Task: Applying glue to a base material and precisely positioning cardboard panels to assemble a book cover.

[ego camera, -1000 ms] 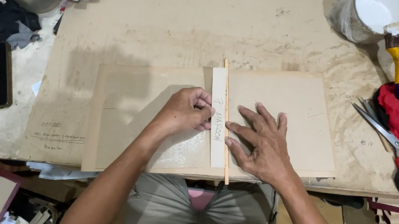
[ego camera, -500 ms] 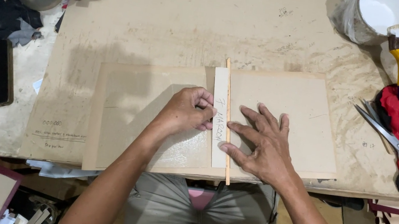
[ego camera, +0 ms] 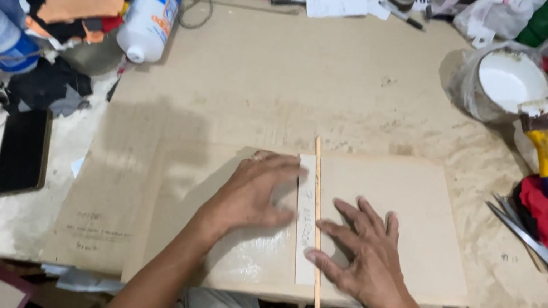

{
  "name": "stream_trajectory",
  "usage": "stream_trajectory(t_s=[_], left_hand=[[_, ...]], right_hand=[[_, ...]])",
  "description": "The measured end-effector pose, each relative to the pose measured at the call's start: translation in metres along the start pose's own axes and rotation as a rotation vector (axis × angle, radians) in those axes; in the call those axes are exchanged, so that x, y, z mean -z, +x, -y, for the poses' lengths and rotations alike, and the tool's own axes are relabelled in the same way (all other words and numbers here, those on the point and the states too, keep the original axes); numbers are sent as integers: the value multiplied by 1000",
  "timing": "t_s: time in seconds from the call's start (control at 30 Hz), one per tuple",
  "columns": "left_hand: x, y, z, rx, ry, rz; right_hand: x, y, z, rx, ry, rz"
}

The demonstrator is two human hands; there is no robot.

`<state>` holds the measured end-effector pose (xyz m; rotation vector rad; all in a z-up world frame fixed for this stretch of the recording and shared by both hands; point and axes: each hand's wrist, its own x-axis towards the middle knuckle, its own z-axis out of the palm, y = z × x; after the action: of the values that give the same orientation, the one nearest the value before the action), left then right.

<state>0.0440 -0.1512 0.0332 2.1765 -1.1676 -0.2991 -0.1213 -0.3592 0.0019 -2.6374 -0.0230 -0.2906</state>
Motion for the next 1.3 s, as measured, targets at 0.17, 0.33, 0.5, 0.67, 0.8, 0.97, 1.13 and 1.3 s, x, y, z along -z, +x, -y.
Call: stream_trajectory(t_s=[0.17, 0.33, 0.5, 0.67, 0.8, 0.97, 1.13, 1.3], left_hand=[[-7, 0, 9, 4, 138, 119], [-9, 1, 7, 13, 174, 146], [-5, 1, -3, -22, 202, 142], [-2, 5, -6, -8, 237, 187], [-2, 7, -1, 24, 254, 256], [-1, 5, -6, 32, 271, 243], [8, 17, -29, 79, 352, 317], [4, 21, -29, 41, 351, 322]], right_hand=[[-6, -2, -5, 26, -3, -48], [-9, -3, -7, 25, -3, -57], [-11, -4, -8, 58, -4, -110], [-9, -3, -7, 40, 9, -78], [-9, -4, -7, 55, 12, -89], [-10, -4, -8, 65, 3, -85], [-9, -4, -7, 54, -7, -69], [-9, -4, -8, 59, -20, -73]])
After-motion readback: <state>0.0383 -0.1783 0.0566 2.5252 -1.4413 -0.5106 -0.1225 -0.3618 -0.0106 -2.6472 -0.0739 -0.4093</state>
